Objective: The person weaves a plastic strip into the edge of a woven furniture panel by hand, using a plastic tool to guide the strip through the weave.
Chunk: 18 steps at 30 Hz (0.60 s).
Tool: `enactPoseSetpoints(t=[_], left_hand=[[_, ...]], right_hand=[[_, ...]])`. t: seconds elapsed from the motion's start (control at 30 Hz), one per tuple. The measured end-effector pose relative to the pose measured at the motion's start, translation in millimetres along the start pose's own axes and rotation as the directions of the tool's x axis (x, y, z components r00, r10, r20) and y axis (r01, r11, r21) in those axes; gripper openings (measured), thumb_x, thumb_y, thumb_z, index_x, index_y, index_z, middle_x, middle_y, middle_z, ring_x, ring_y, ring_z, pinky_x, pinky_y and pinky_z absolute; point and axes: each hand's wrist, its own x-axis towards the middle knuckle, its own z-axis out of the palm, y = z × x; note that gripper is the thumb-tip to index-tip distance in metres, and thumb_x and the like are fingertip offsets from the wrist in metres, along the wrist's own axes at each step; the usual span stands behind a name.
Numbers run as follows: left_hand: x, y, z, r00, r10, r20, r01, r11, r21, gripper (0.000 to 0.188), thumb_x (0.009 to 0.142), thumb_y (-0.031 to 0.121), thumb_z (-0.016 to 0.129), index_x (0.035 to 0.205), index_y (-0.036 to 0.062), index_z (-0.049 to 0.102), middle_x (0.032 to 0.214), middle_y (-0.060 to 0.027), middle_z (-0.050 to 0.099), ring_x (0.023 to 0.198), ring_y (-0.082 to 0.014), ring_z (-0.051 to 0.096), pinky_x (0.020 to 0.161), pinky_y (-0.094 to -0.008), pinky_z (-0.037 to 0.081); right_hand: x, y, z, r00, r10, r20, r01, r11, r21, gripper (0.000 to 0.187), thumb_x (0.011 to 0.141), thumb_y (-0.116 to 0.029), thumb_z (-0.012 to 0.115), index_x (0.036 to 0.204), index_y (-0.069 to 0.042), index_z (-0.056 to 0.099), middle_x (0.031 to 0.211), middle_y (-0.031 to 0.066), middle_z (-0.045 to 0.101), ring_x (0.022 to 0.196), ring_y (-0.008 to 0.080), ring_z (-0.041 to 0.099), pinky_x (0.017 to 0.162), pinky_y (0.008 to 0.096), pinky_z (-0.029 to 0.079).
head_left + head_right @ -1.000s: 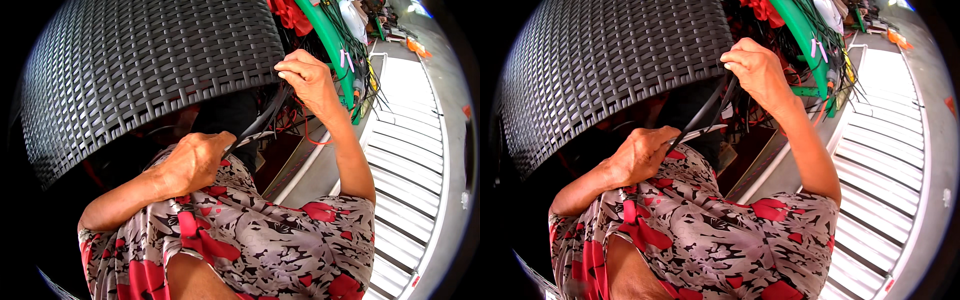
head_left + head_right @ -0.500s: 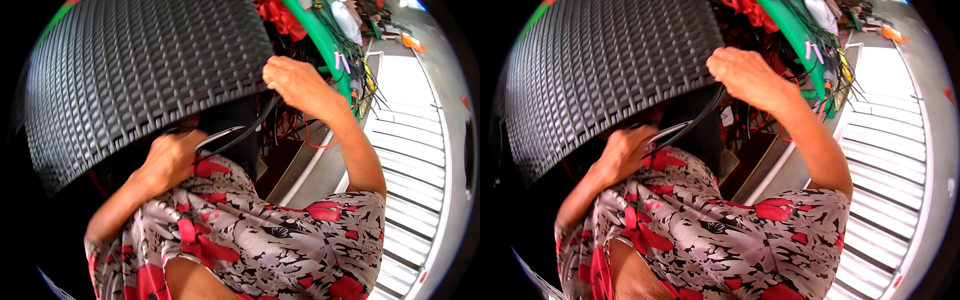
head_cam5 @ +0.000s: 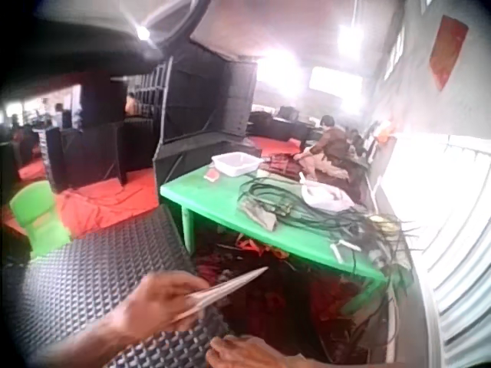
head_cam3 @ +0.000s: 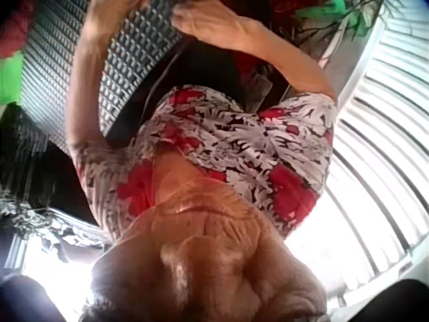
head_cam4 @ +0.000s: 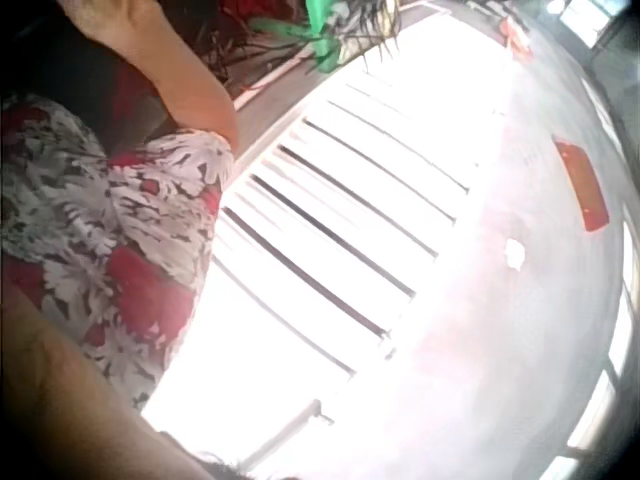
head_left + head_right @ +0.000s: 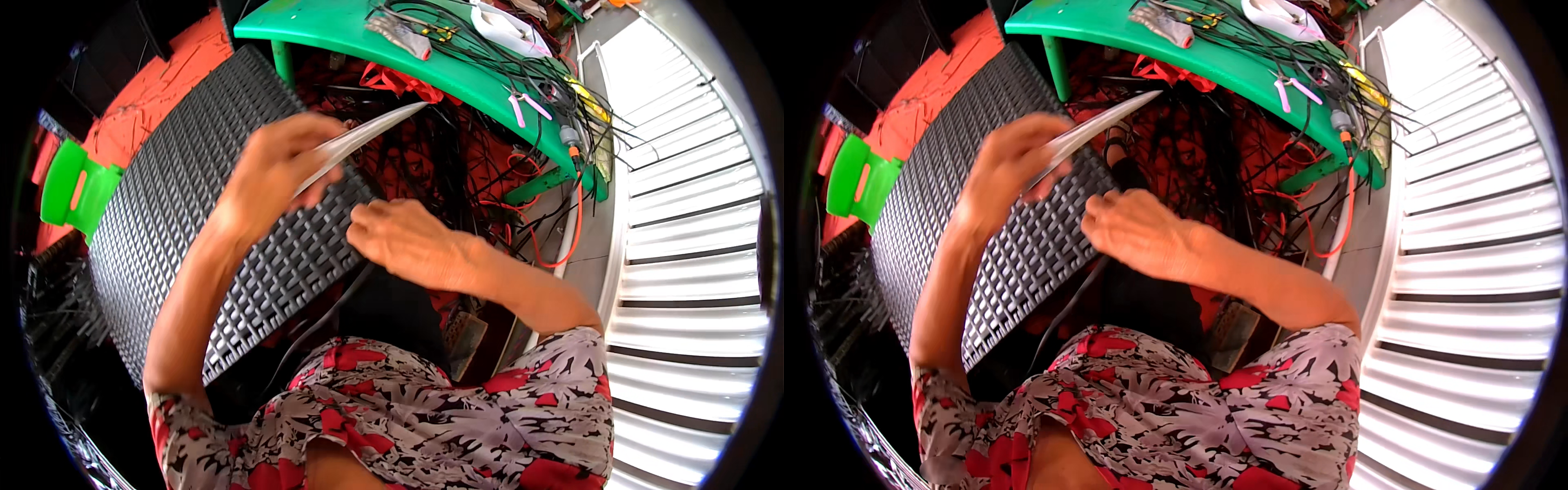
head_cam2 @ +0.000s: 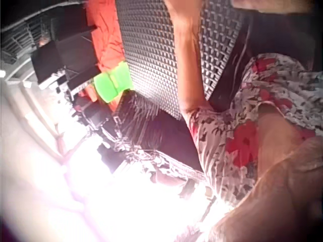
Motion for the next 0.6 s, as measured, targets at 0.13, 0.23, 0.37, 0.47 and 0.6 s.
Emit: enactPoseSetpoints(t=[0.13, 0.23, 0.37, 0.47, 0.6], left_hand=[[129, -3, 49, 0.99, -0.036, 0.14, 0.042, 0.998, -0.038, 0.022, 0.09, 0.017, 0.052, 0.099, -0.0018, 0.061, 0.067, -0.0038, 0.058, 0.048, -0.0065, 0.049, 0.041, -0.02, 0.035], [199, -22, 76, 0.993, 0.106, 0.057, -0.113, 0.985, 0.129, 0.027, 0.092, 0.022, 0.056, 0.113, 0.0054, 0.058, 0.1, -0.0115, 0.062, 0.082, -0.0159, 0.062, 0.059, -0.0309, 0.048], [171, -39, 55, 0.96, 0.201, 0.196, -0.173, 0.973, -0.15, 0.071, 0.087, 0.02, 0.065, 0.143, -0.0001, 0.026, 0.089, -0.0139, 0.066, 0.08, -0.0148, 0.062, 0.071, -0.0249, 0.049], [60, -18, 18, 0.963, 0.244, 0.118, -0.26, 0.952, 0.159, 0.024, 0.096, 0.014, 0.045, 0.102, 0.0002, 0.063, 0.092, -0.0074, 0.063, 0.072, -0.0127, 0.058, 0.066, -0.0243, 0.048], [-49, -35, -7, 0.997, 0.062, 0.046, -0.069, 0.979, 0.191, 0.024, 0.091, 0.002, 0.047, 0.107, 0.0015, 0.065, 0.094, -0.0113, 0.065, 0.078, -0.015, 0.063, 0.067, -0.0244, 0.052]], right_hand=[[9, -18, 10, 0.983, -0.054, -0.174, 0.068, 0.995, 0.074, 0.012, 0.068, -0.011, 0.059, 0.076, -0.005, 0.052, 0.075, 0.0071, 0.054, 0.069, 0.0213, 0.06, 0.055, 0.032, 0.049], [12, -23, 12, 0.982, -0.005, -0.188, 0.025, 0.994, 0.105, 0.013, 0.068, -0.01, 0.059, 0.078, -0.003, 0.054, 0.073, 0.0083, 0.056, 0.066, 0.0227, 0.061, 0.056, 0.0332, 0.05], [7, -16, 9, 0.964, -0.001, -0.266, 0.055, 0.979, 0.198, 0.014, 0.067, -0.009, 0.06, 0.078, 0.0, 0.057, 0.071, 0.0115, 0.06, 0.066, 0.0239, 0.064, 0.056, 0.0331, 0.051], [5, -28, 12, 0.906, 0.083, -0.415, 0.041, 0.959, 0.282, 0.015, 0.066, -0.01, 0.061, 0.076, 0.0, 0.057, 0.071, 0.01, 0.057, 0.066, 0.0218, 0.061, 0.054, 0.0323, 0.05], [14, -58, -1, 0.7, 0.187, -0.689, 0.137, 0.912, 0.386, 0.022, 0.066, -0.004, 0.065, 0.085, 0.005, 0.057, 0.072, 0.0093, 0.057, 0.06, 0.0201, 0.057, 0.053, 0.03, 0.051]])
